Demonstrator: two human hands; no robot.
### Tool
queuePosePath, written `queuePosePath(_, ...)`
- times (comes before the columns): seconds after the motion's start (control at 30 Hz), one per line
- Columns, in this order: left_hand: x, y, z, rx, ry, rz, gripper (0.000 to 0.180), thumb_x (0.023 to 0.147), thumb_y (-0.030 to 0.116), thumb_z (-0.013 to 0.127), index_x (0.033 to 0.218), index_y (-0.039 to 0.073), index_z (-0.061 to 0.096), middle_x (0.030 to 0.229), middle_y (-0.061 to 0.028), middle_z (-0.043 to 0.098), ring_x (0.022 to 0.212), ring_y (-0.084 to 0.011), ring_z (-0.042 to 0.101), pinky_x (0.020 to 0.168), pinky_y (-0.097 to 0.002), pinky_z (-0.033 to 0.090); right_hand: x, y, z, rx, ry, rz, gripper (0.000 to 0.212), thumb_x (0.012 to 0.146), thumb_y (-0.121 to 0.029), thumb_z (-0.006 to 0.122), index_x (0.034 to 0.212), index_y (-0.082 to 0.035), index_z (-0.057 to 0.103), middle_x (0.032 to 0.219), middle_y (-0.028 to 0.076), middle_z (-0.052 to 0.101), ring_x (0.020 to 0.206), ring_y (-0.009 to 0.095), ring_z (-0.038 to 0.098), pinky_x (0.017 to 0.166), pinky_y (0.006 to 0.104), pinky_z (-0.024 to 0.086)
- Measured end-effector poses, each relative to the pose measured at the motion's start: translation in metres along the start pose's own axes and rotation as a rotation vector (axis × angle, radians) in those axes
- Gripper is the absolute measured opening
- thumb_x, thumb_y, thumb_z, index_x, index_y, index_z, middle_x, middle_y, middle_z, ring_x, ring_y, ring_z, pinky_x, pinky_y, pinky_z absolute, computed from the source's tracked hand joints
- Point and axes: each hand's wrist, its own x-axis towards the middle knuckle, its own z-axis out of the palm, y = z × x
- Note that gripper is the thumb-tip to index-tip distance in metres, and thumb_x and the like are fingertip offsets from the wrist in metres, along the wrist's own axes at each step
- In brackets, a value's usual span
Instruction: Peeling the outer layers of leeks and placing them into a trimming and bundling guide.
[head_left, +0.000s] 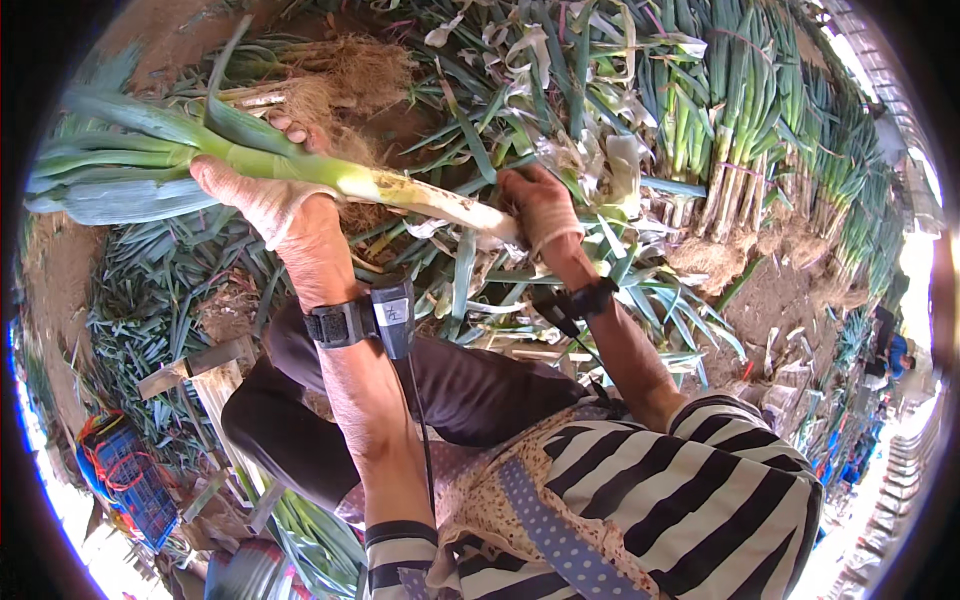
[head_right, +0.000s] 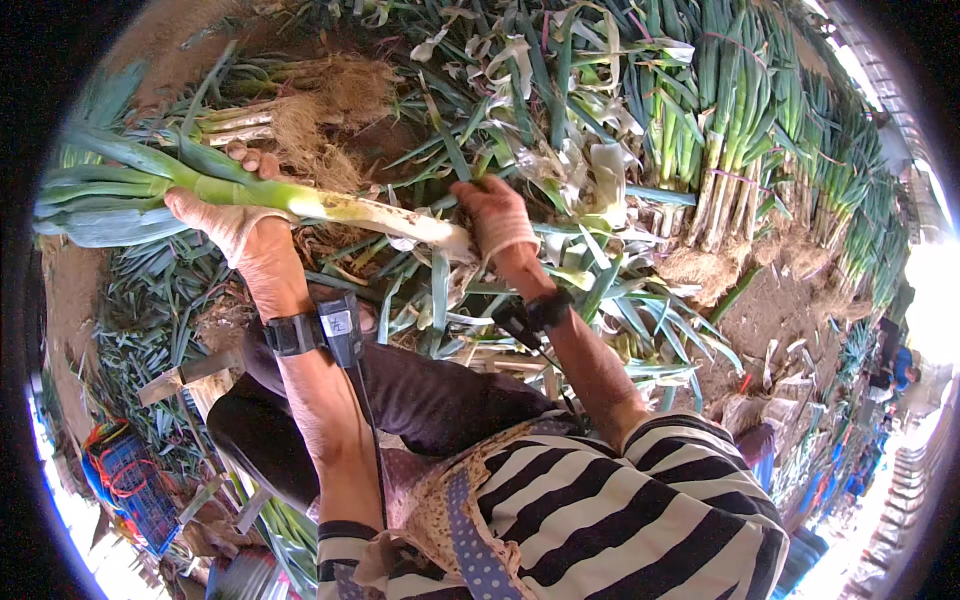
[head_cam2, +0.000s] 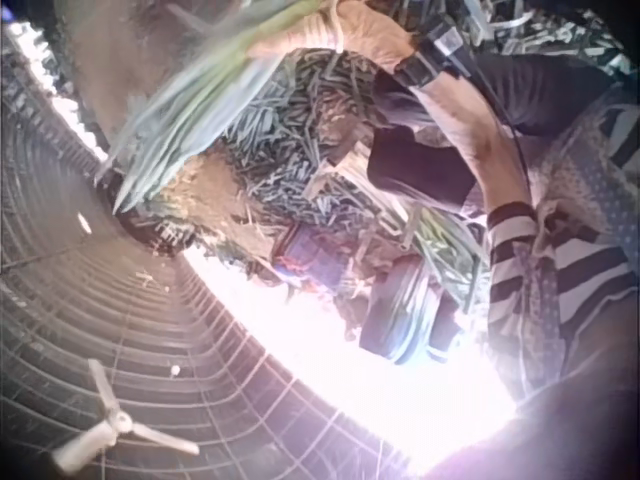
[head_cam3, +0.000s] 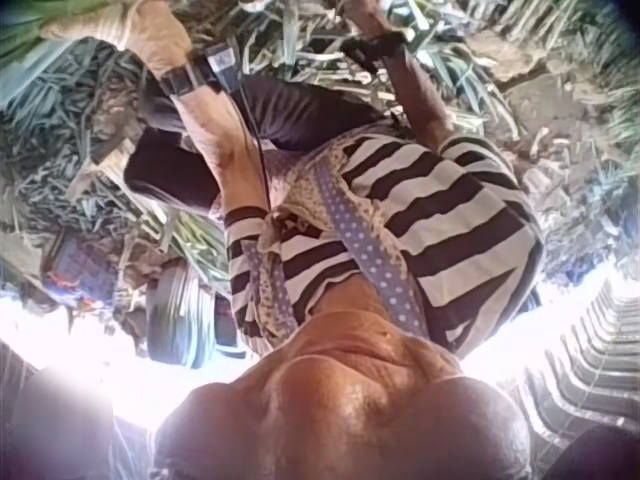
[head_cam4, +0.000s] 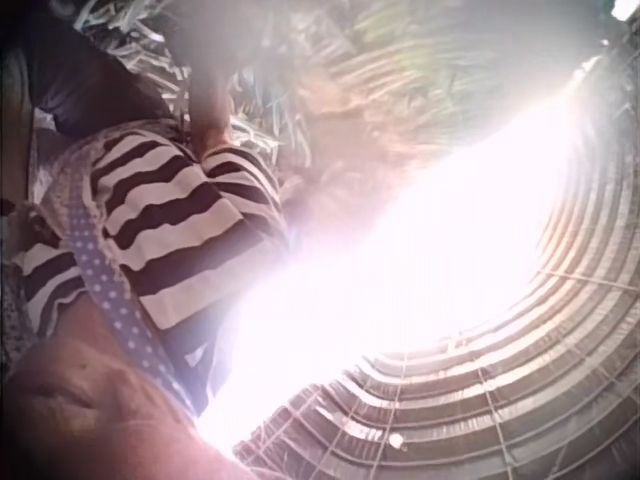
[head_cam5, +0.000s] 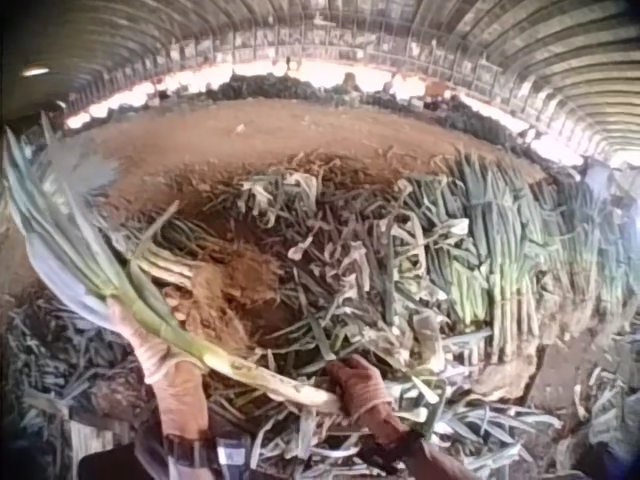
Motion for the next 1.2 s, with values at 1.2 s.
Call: queuePosePath(1.2, 0.011, 0.022, -0.004, 0.057, -0.201, 0.036, 0.053, 0.070, 0.056, 0.058, 0.088, 0.006, 0.055, 0.060, -0.0053, 0.049, 0.049, -0.0161, 0.043, 0.046, -0.0260, 0.037, -0.010, -0.003, -0.011, -1.010, -0.549, -1.121, 0.020, 0.084, -0.032, 0.065, 0.100, -0.021, 0.069, 0.081, -0.001, 0.064, 0.060, 0.014, 0.062, 0.052, 0.0272, 0.052)
